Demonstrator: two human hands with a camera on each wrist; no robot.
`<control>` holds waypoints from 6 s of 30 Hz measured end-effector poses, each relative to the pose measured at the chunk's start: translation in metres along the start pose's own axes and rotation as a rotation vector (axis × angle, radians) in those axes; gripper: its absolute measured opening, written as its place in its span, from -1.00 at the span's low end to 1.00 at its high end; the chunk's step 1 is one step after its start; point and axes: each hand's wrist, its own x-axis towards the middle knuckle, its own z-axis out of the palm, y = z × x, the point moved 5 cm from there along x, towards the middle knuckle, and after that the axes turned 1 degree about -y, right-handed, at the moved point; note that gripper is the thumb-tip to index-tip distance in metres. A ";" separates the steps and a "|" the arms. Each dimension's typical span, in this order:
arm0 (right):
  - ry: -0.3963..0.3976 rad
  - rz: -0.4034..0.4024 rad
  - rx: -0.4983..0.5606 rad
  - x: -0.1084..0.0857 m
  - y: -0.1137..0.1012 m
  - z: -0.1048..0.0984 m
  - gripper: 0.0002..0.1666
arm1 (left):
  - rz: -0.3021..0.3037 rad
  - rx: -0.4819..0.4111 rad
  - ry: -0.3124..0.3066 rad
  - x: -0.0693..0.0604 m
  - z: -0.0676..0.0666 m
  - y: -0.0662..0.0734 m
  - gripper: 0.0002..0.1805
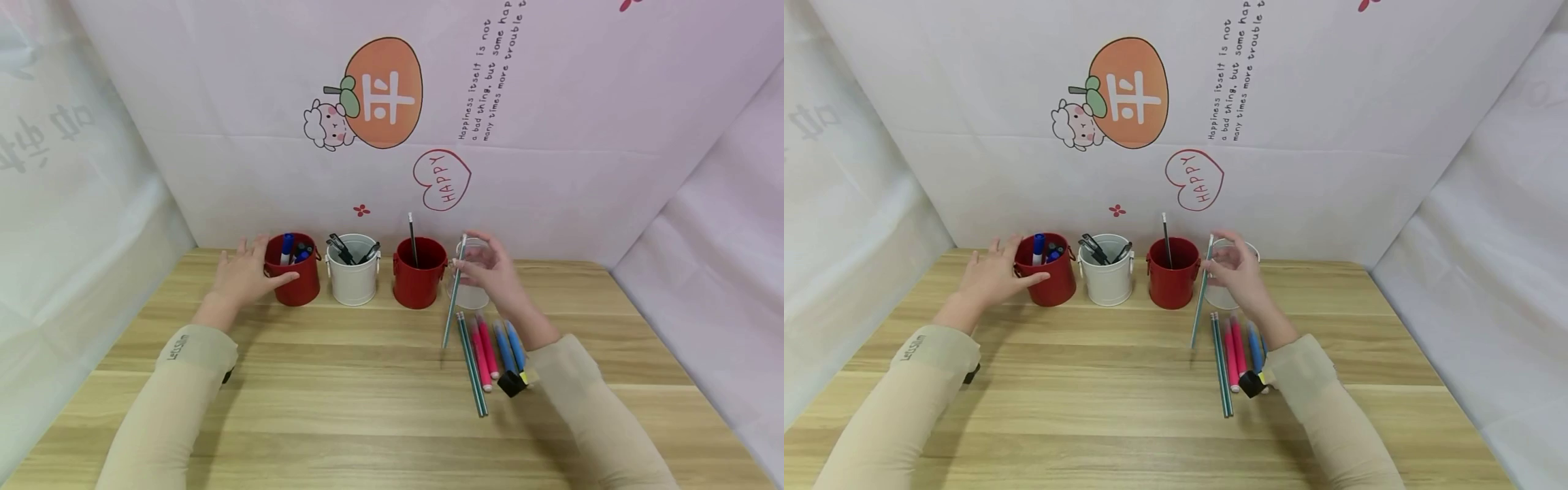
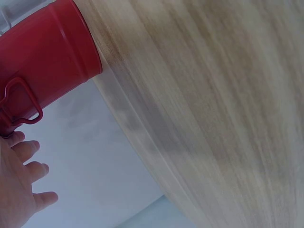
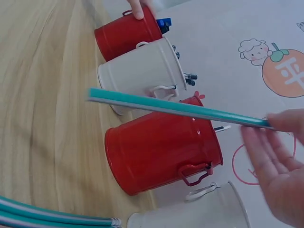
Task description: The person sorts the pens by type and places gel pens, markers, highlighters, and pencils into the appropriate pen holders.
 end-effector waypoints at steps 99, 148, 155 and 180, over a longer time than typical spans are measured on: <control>0.091 -0.045 -0.111 0.008 -0.003 0.003 -0.64 | 0.000 -0.022 -0.008 -0.001 -0.002 0.002 0.28; -0.228 0.318 -0.411 -0.033 0.059 -0.004 -0.56 | 0.003 -0.013 -0.010 -0.002 -0.003 0.004 0.27; -0.242 0.348 -0.436 -0.032 0.064 -0.004 -0.56 | 0.000 -0.009 -0.014 -0.002 -0.002 0.004 0.27; -0.276 0.308 -0.616 -0.026 0.074 0.009 -0.62 | -0.001 -0.003 -0.010 0.000 -0.001 0.003 0.27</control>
